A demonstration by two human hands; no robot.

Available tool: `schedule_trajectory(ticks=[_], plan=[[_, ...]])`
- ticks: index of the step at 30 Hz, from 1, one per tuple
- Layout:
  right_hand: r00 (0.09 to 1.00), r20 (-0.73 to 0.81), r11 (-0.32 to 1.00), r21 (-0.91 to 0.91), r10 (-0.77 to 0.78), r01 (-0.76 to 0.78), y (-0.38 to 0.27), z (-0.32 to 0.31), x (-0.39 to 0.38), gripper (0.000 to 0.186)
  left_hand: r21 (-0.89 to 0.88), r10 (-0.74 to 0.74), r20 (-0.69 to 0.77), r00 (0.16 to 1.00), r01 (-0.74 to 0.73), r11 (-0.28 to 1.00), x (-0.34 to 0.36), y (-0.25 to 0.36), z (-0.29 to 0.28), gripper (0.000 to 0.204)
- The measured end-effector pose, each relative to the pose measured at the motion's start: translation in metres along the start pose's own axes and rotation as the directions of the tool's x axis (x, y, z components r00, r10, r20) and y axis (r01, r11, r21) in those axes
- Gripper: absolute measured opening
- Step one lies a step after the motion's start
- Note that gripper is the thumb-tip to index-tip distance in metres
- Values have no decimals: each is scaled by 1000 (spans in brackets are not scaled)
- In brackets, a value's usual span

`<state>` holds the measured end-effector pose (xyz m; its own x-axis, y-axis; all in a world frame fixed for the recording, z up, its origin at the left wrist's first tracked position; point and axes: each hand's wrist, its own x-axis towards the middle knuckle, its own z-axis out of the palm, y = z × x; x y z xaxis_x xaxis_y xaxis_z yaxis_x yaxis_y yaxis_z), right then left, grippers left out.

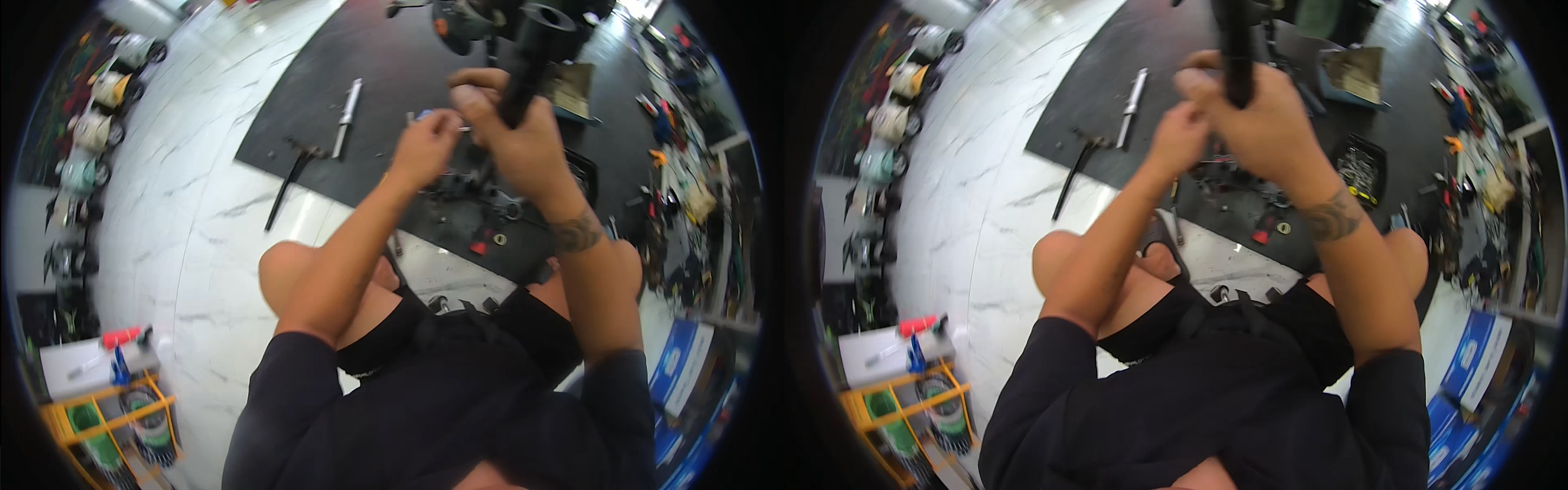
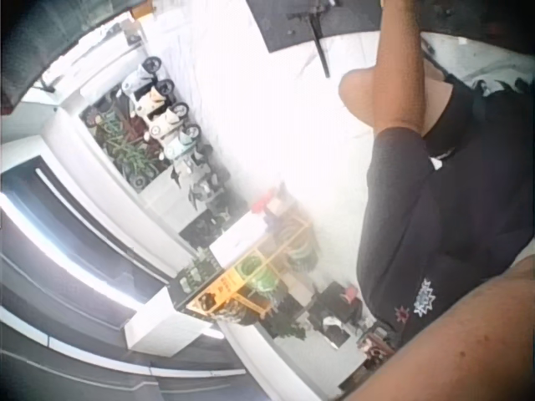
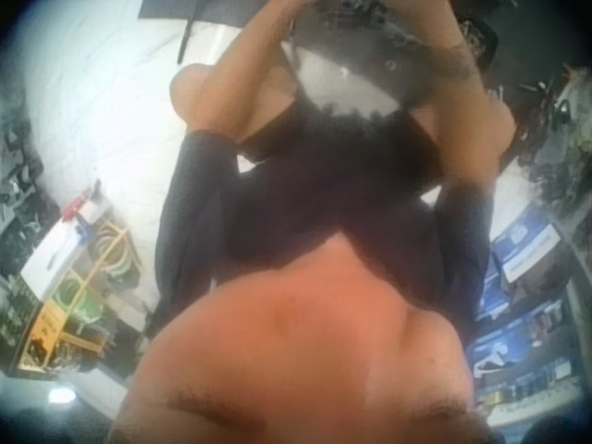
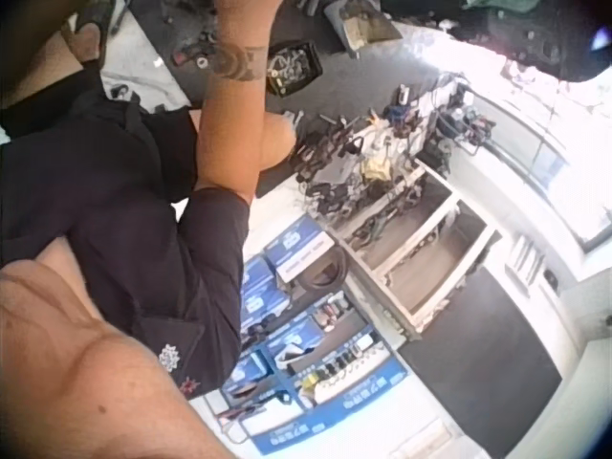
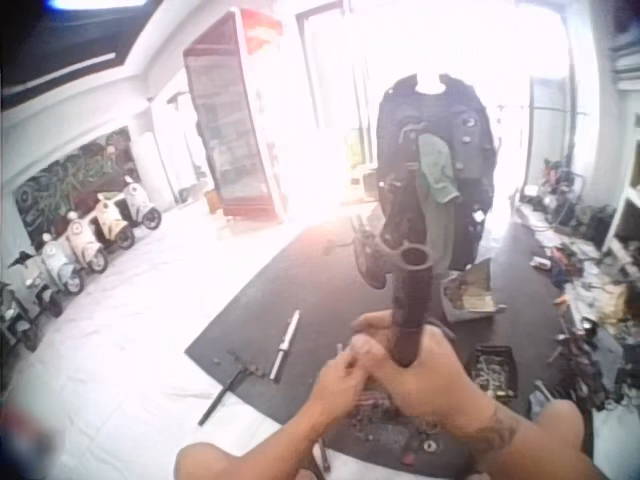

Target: The person is repairing a scooter. They use a hammer to tap a metal rod into place, then use a power drill to tighten bolts on the scooter's frame.

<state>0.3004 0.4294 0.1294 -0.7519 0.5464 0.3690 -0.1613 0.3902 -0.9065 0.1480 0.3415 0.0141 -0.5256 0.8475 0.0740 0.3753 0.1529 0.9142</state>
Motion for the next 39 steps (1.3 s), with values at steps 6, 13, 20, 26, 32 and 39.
schedule_trajectory(ticks=[6, 13, 20, 26, 32, 39], plan=[[938, -80, 841, -474, -338, 262, -8, 8, -5, 89, -840, 231, 77, 970, -62, 539, -30, 39, -32, 75], [934, -66, 742, -628, -351, 235, -28, 15, -14, 94, -904, 277, -9, 961, -126, 409, -34, 53, -34, 97], [957, -45, 755, -626, -288, 197, -33, 4, -12, 90, -851, 305, -13, 952, -171, 497, -36, 68, -24, 99], [930, -86, 861, -417, -357, 292, -21, -19, -23, 80, -734, 370, 6, 929, -247, 633, -32, 92, -8, 106], [956, -287, 895, -442, -68, -69, 60, -58, -78, 40, -616, 489, 0, 872, -385, 687, -25, 97, -13, 70], [803, -87, 686, -471, 589, -554, 134, -75, -130, 49, -686, 532, 46, 846, -360, 632, -15, 115, -23, 49]])
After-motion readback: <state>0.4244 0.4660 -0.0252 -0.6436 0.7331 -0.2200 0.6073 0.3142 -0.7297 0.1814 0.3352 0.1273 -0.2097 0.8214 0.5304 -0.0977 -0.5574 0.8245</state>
